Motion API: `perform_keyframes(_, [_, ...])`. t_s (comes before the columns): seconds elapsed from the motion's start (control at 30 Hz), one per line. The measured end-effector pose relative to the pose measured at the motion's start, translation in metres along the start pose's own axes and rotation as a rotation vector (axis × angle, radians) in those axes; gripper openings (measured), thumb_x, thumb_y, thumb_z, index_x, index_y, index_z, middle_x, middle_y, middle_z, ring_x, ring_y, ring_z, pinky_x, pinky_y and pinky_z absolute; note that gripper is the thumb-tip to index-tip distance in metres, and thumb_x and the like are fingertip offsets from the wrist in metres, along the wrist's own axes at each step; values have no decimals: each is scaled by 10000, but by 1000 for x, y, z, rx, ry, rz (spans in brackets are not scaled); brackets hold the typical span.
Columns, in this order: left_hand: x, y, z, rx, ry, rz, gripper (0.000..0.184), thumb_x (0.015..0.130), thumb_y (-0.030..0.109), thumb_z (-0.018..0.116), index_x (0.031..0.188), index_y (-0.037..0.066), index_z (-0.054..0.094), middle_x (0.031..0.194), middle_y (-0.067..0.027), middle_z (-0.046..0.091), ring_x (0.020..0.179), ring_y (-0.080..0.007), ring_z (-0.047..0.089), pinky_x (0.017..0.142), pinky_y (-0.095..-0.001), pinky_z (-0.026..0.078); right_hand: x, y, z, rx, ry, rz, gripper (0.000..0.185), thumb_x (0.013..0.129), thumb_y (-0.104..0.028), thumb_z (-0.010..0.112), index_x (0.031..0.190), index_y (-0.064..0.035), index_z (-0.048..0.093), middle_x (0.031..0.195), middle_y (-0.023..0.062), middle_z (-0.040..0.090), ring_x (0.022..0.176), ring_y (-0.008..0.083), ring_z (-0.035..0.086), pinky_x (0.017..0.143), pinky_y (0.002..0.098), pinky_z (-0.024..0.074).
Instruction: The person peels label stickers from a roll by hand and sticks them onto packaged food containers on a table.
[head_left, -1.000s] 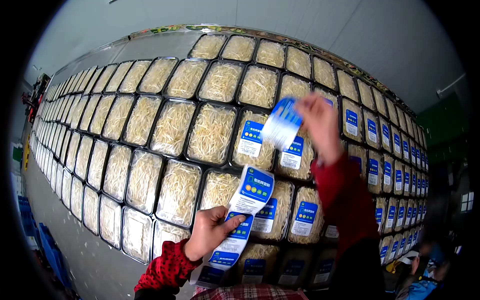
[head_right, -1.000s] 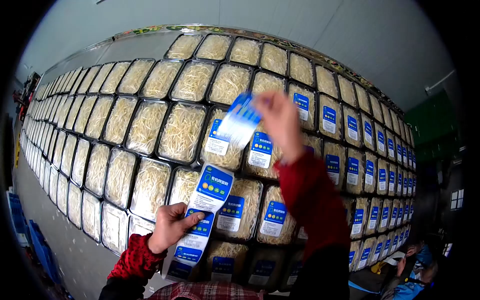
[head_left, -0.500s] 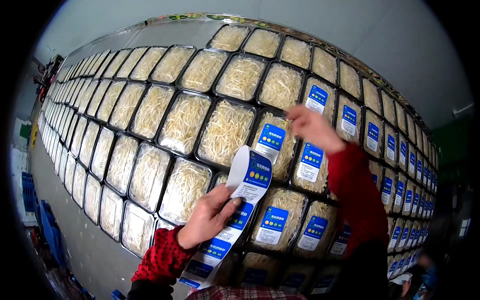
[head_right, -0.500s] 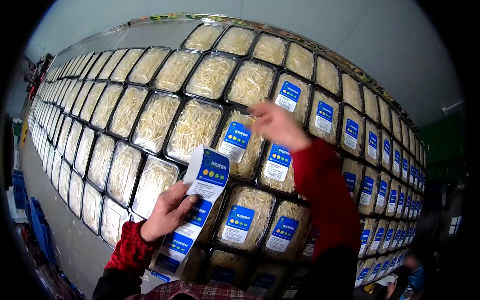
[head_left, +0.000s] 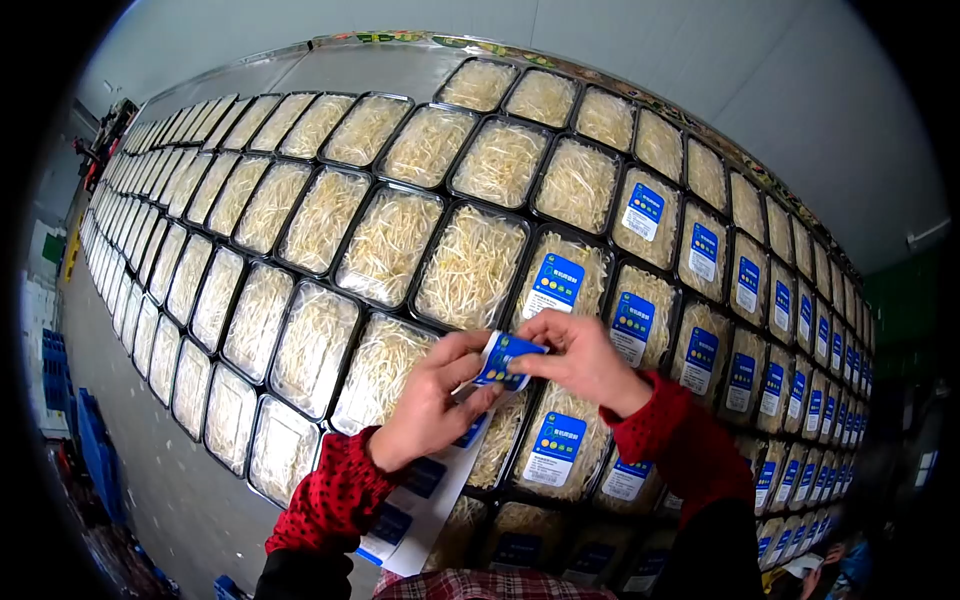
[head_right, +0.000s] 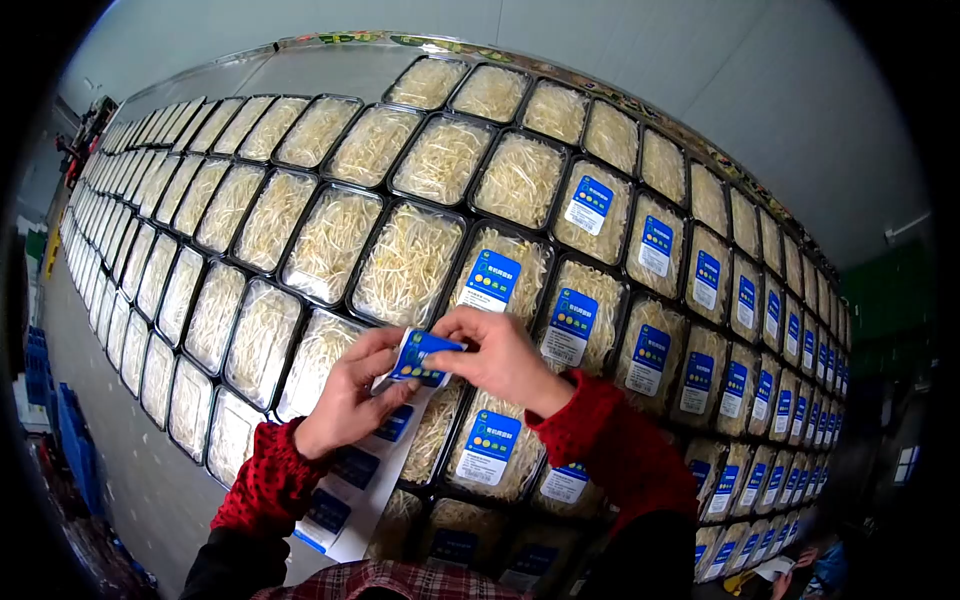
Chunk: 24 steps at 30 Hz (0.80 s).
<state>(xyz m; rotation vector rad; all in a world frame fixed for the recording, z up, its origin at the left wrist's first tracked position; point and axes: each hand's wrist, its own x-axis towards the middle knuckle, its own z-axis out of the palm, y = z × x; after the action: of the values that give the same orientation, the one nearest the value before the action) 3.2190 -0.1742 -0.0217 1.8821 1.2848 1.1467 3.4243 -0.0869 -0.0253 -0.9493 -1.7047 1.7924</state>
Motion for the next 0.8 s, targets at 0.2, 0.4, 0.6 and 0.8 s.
perform_keyframes(0.2, [-9,-1,12,-307,72,-535,244,891,169,763,793,-24,653,582,-12,549,559,-41,423,466,-274,379,24,-28,-26,-239,258,-116,135,861,-72,749,945,-3,669,829,35,689,731,76,599,646,250,494])
perform_keyframes(0.4, [-17,-4,1,-325,36,-568,173,905,113,731,887,-49,671,754,-102,634,668,-114,542,594,-293,459,180,-3,-186,-757,522,-212,326,737,-199,841,941,-34,648,870,123,695,779,216,658,724,344,517])
perform_keyframes(0.6, [-12,-19,-11,-269,72,-344,291,925,45,662,1209,-11,633,1078,-177,666,971,-312,638,858,-358,495,188,12,-153,-1277,702,4,609,671,-295,875,1185,-111,606,1080,191,646,1078,388,623,866,446,502])
perform_keyframes(0.8, [-18,-36,-16,-233,39,-344,257,944,59,650,1190,-12,639,1191,-152,628,1076,-261,603,948,-351,458,86,-3,-28,-66,-228,100,362,827,-129,801,1128,19,665,1042,87,704,947,147,662,821,292,541])
